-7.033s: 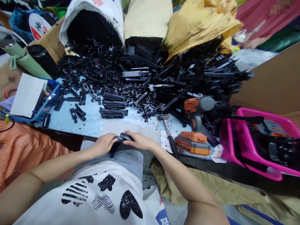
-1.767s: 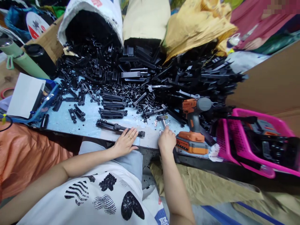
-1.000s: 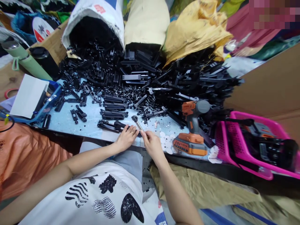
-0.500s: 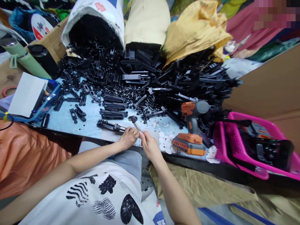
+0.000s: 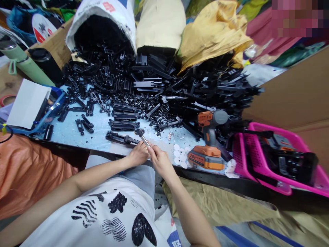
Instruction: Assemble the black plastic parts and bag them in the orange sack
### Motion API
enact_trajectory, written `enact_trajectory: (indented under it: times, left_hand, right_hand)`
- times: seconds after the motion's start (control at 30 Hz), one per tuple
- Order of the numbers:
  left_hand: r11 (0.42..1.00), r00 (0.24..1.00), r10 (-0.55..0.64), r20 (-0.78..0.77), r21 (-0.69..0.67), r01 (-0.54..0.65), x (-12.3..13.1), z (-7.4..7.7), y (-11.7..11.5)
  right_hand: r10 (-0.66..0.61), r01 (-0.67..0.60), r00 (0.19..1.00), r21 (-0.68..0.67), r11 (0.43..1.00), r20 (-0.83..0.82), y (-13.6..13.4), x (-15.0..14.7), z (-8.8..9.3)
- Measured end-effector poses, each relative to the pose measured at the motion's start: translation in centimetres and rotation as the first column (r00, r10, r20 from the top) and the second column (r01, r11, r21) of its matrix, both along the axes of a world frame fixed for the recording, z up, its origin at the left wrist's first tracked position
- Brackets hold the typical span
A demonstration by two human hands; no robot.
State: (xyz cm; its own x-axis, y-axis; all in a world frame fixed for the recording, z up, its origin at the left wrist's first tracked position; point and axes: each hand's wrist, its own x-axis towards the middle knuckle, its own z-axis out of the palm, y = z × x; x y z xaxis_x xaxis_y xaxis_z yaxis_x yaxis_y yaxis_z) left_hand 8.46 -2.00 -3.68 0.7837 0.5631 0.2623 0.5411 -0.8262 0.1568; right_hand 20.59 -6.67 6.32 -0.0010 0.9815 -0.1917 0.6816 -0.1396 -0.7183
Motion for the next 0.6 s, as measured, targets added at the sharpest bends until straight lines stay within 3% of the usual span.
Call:
enact_trajectory:
  times: [0.27,0.37,0.5,0.6]
  left_hand:
    - [0.993,0.992,-0.096,0.086,-0.053,0.101,-1.3,-1.4,-0.8]
    - [0.99,0.99,-0.099,0.101,-0.089,0.108,-1.6,-1.3,-0.9]
    - [0.987,0.99,-0.122,0.069,-0.092,0.128,-1.9,-0.7,-0.8]
    - [0.987,0.991,-0.115,0.062,-0.102,0.121,-1.9,-0.6,-0.8]
  right_hand:
    - [0.107,-0.108,0.994,-0.063,0.992,-0.022,-0.2,-1.6,-0.9]
    - [0.144,-0.145,0.99,-0.044,0.989,-0.006,-0.3,-1.7,0.6]
    - [0.0,0.004,1.0,0.15,0.989,-0.028,-1.9,-1.0,4.4]
    - [-0.089,0.081,0.996,0.257,0.963,0.02,-2.4,-1.3,3.7]
